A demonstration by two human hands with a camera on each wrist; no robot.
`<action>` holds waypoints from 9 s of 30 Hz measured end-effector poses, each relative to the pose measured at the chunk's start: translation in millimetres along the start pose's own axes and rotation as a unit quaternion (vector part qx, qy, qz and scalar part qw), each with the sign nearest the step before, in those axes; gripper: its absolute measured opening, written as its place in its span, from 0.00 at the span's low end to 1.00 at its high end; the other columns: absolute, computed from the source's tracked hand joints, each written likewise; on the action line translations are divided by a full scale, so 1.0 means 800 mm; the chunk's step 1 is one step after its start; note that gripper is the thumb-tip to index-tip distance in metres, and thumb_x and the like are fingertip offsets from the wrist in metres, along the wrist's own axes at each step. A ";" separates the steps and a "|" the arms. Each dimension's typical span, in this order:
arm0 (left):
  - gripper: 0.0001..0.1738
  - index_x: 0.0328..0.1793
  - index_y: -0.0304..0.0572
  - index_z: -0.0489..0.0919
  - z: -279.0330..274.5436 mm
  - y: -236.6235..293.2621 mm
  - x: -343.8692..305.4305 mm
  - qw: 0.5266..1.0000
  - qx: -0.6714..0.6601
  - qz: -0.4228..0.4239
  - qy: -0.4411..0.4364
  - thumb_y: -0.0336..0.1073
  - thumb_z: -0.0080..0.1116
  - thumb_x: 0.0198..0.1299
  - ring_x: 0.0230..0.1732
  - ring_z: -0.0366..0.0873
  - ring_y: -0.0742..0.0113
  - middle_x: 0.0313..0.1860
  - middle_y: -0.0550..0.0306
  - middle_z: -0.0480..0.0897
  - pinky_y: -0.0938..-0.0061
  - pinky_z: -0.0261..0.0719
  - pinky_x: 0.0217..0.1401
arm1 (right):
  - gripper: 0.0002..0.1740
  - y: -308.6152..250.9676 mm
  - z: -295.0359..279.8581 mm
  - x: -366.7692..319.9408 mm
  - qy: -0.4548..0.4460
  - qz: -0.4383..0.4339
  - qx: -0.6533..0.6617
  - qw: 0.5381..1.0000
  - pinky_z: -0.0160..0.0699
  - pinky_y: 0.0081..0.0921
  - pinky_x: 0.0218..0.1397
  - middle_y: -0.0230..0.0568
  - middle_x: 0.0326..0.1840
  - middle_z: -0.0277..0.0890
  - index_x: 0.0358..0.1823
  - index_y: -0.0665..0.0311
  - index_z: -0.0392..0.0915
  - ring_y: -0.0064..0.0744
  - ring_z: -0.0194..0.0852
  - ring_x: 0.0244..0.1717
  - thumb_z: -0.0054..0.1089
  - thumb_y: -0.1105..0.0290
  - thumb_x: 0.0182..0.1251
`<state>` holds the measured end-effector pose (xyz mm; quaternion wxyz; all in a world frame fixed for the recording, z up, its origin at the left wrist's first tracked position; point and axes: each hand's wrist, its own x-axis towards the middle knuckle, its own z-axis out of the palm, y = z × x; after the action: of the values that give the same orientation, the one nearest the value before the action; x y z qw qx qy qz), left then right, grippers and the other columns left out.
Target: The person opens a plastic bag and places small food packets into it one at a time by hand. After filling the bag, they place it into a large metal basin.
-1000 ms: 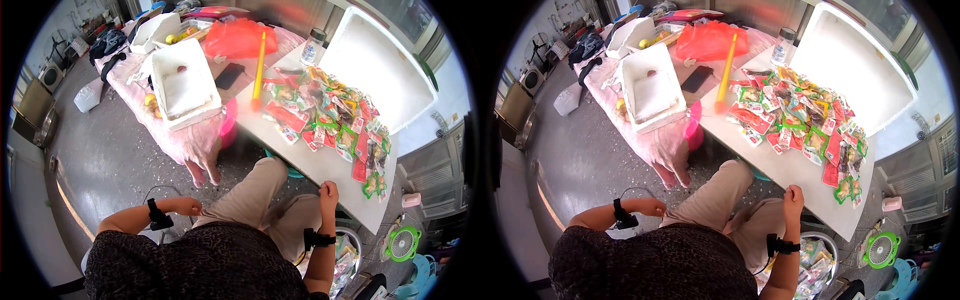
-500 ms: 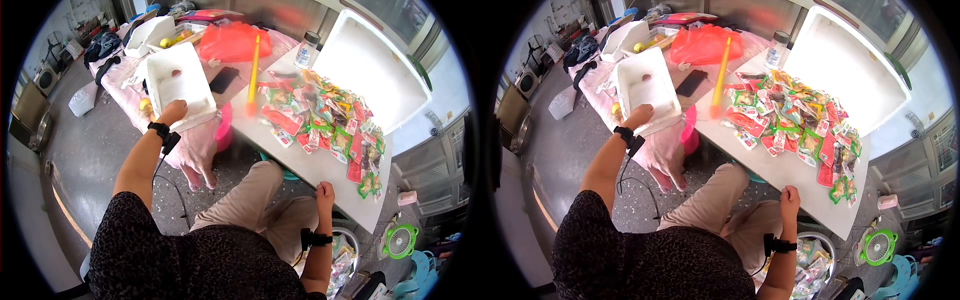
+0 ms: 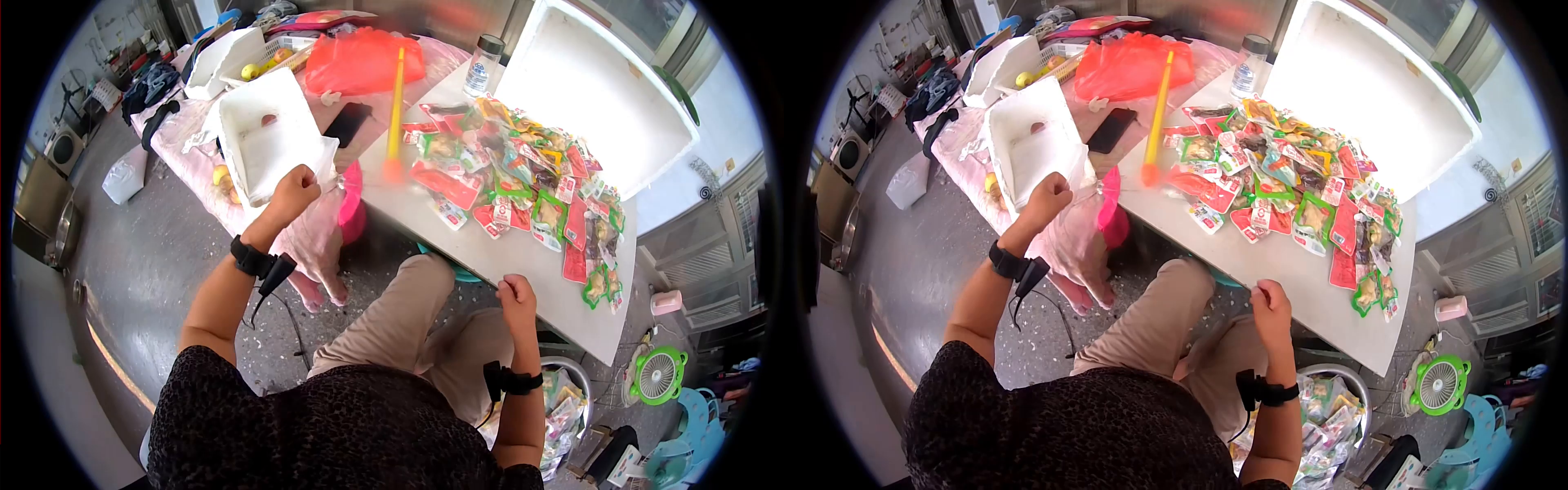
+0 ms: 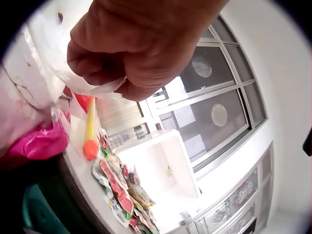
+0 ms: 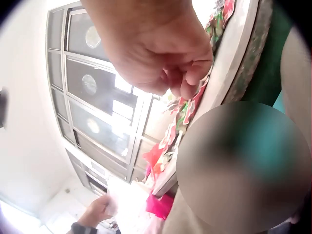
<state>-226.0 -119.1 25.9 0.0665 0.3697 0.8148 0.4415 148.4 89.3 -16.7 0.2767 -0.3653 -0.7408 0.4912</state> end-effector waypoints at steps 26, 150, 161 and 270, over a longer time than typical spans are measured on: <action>0.11 0.37 0.38 0.69 0.159 0.153 -0.074 0.991 -0.077 0.085 -0.066 0.30 0.50 0.45 0.24 0.71 0.55 0.23 0.48 0.73 0.68 0.68 0.26 | 0.10 -0.012 0.018 0.143 0.138 -0.280 -0.518 0.796 0.49 0.41 0.55 0.38 0.43 0.68 0.36 0.60 0.71 0.41 0.60 0.53 0.45 0.69 0.52; 0.10 0.33 0.42 0.70 0.320 0.227 -0.161 0.908 -0.005 0.362 -0.210 0.31 0.50 0.41 0.29 0.71 0.53 0.25 0.52 0.72 0.63 0.69 0.29 | 0.04 0.080 -0.049 -0.033 0.000 0.189 0.238 0.953 0.63 0.14 0.17 0.32 0.20 0.69 0.30 0.63 0.71 0.19 0.65 0.18 0.46 0.72 0.56; 0.09 0.33 0.42 0.71 0.317 0.224 -0.153 0.916 -0.035 0.349 -0.196 0.30 0.50 0.42 0.28 0.71 0.53 0.25 0.52 0.71 0.63 0.69 0.29 | 0.05 0.040 -0.037 0.005 -0.048 0.266 0.327 0.906 0.69 0.18 0.21 0.36 0.25 0.70 0.31 0.64 0.69 0.26 0.69 0.22 0.44 0.78 0.54; 0.26 0.46 0.42 0.69 0.293 0.163 -0.112 0.882 0.060 0.462 -0.066 0.31 0.57 0.33 0.52 0.63 0.49 0.49 0.48 0.66 0.56 0.60 0.54 | 0.16 0.038 -0.028 0.013 0.040 0.172 0.328 0.928 0.69 0.18 0.23 0.34 0.33 0.69 0.45 0.60 0.61 0.22 0.69 0.26 0.44 0.77 0.52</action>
<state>10.9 22.7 -34.3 -0.1136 0.7357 0.5703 0.3471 167.6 117.4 -35.9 0.3214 -0.3953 -0.4528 0.7318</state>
